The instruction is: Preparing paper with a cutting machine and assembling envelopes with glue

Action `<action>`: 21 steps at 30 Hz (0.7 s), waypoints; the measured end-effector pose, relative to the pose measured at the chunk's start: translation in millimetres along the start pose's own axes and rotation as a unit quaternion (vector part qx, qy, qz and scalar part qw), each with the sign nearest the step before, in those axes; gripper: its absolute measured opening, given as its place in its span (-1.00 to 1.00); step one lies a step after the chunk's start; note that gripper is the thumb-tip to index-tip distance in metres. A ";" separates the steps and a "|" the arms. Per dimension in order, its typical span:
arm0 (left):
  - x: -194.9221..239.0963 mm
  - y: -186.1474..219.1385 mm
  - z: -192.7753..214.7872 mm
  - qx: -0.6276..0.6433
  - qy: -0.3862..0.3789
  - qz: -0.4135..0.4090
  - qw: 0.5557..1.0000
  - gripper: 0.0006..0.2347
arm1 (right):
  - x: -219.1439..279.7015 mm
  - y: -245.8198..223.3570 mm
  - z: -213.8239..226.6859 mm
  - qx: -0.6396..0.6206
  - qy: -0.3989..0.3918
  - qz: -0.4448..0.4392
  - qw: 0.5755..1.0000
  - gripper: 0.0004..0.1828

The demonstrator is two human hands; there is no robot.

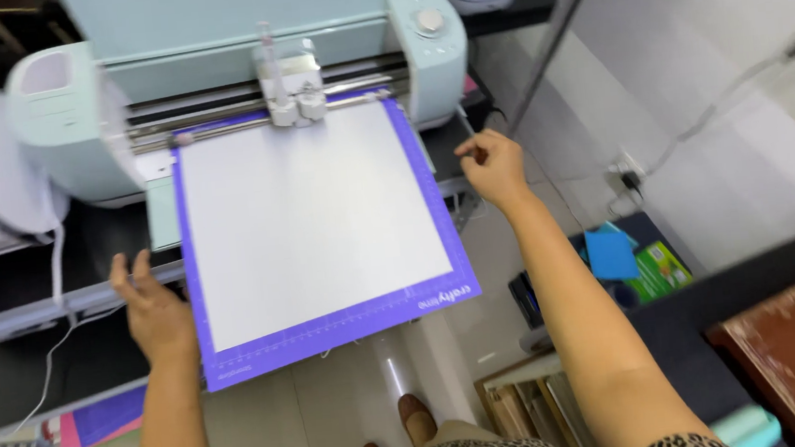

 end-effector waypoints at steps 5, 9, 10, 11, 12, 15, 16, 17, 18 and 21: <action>-1.7 2.9 -3.4 -0.016 0.007 -0.044 0.999 -0.64 | 71.5 -5.1 56.7 -0.100 0.068 -0.027 0.992 -0.61; -3.1 8.1 8.6 -0.051 0.043 -0.041 0.997 -0.68 | 199.0 -8.3 79.4 -0.020 -0.026 -0.063 0.997 -0.84; -4.1 9.5 11.8 -0.052 0.062 -0.042 0.996 -0.71 | 235.4 -5.5 79.7 -0.012 -0.068 -0.092 0.993 -0.92; -4.5 -0.8 2.9 -0.048 0.054 -0.049 0.996 -0.71 | 267.4 -10.9 89.3 -0.009 -0.064 -0.101 0.993 -0.92; -4.0 -8.4 0.7 -0.085 0.096 -0.066 0.990 -0.76 | 306.6 -8.5 87.2 0.001 -0.144 -0.168 0.975 -0.88; -1.0 -10.7 -22.1 -0.087 0.119 -0.105 0.984 -0.79 | 382.2 -41.9 103.6 0.028 -0.297 -0.304 0.905 -0.68; -0.4 -2.3 -34.0 -0.061 0.109 -0.117 0.985 -0.79 | 405.7 -57.0 110.3 0.037 -0.375 -0.359 0.854 -0.61; 8.8 5.6 -41.4 -0.036 0.098 -0.129 0.986 -0.79 | 424.5 -50.4 120.1 0.042 -0.361 -0.376 0.852 -0.61; 15.8 13.2 -47.4 -0.011 0.088 -0.143 0.986 -0.78 | 438.1 -52.8 123.2 0.041 -0.371 -0.321 0.871 -0.61; 40.4 44.6 -61.0 0.067 0.063 -0.185 0.978 -0.77 | 444.2 -64.0 156.9 0.055 -0.362 -0.284 0.886 -0.65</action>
Point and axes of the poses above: each hand's wrist, its own x-axis away from the middle knuckle, its own z-axis out of the back of the hand, y = z × x, the point moved 8 cm from there along -x, towards the middle knuckle, and after that the axes turned 7 degrees about y, right-handed, at the moved point
